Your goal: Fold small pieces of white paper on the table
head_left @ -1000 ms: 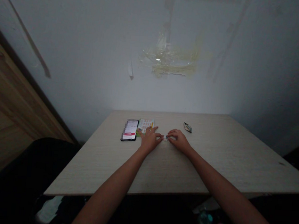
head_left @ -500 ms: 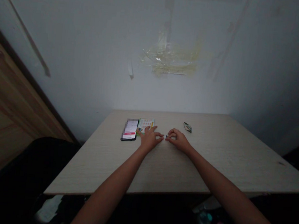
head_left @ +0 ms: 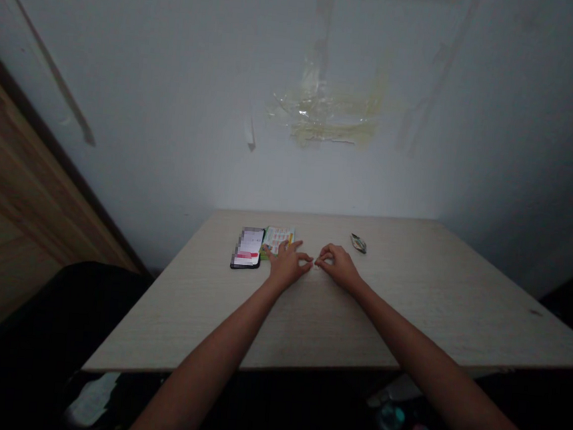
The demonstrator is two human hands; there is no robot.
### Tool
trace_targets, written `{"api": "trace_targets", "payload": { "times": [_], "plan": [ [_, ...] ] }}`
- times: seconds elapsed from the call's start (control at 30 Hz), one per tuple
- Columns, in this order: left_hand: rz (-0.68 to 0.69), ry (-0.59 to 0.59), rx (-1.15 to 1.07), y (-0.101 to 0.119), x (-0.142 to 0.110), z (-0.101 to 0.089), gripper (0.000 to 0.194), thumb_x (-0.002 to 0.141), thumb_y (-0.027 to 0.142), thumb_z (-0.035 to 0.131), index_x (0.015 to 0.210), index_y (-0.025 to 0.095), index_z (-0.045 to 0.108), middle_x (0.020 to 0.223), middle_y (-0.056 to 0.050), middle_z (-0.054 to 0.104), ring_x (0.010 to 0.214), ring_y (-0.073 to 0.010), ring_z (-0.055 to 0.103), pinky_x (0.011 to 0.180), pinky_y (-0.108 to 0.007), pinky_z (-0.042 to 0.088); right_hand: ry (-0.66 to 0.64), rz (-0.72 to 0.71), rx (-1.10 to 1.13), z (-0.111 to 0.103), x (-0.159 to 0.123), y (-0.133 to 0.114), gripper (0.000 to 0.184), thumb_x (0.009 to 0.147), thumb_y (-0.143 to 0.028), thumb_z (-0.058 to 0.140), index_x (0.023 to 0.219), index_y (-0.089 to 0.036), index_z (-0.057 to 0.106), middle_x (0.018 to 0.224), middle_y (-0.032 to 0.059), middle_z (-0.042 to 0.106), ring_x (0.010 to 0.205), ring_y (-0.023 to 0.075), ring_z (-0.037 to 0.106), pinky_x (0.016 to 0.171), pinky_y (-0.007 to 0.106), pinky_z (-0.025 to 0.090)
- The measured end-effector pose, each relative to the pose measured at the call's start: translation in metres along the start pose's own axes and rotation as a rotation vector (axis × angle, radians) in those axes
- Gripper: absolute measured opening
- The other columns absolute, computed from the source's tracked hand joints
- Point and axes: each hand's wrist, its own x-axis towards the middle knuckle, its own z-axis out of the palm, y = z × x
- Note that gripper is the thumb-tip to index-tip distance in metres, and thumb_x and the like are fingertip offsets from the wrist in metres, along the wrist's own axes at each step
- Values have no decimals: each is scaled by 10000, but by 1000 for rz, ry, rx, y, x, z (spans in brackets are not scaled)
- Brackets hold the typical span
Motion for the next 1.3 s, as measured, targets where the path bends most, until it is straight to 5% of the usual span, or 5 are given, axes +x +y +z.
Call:
{"api": "trace_targets", "payload": {
  "times": [0.33,0.7,1.03,1.3],
  "plan": [
    [-29,47,-27,-3,1,8,256,833,506,662,1068,435,733,1471,3,511,1415,-351,307,1101,-755,-8,-18,17,174,-2,-4,0,162,775,-321,723,864,-220,634,840,19,720,921,204,636,877,341,439],
    [-29,26,-29,-3,2,6,225,849,525,637,1008,423,760,1464,27,521,1406,-358,318,1107,-755,3,-25,-37,-47,-2,0,-2,120,794,-296,734,863,-230,662,885,42,715,938,225,608,857,349,436],
    [-27,53,-9,0,-3,6,257,857,486,636,1081,405,732,1430,12,554,1402,-318,329,1156,-689,29,28,21,63,-3,-2,10,260,772,-326,736,1005,-213,712,1030,69,725,1043,246,609,976,412,416],
    [-35,41,-26,2,-4,3,270,850,478,651,1085,376,736,1416,-7,563,1390,-323,330,1162,-677,36,4,4,-86,1,-5,18,194,717,-348,796,888,-258,784,1048,90,694,1106,282,549,1007,465,384]
  ]
}}
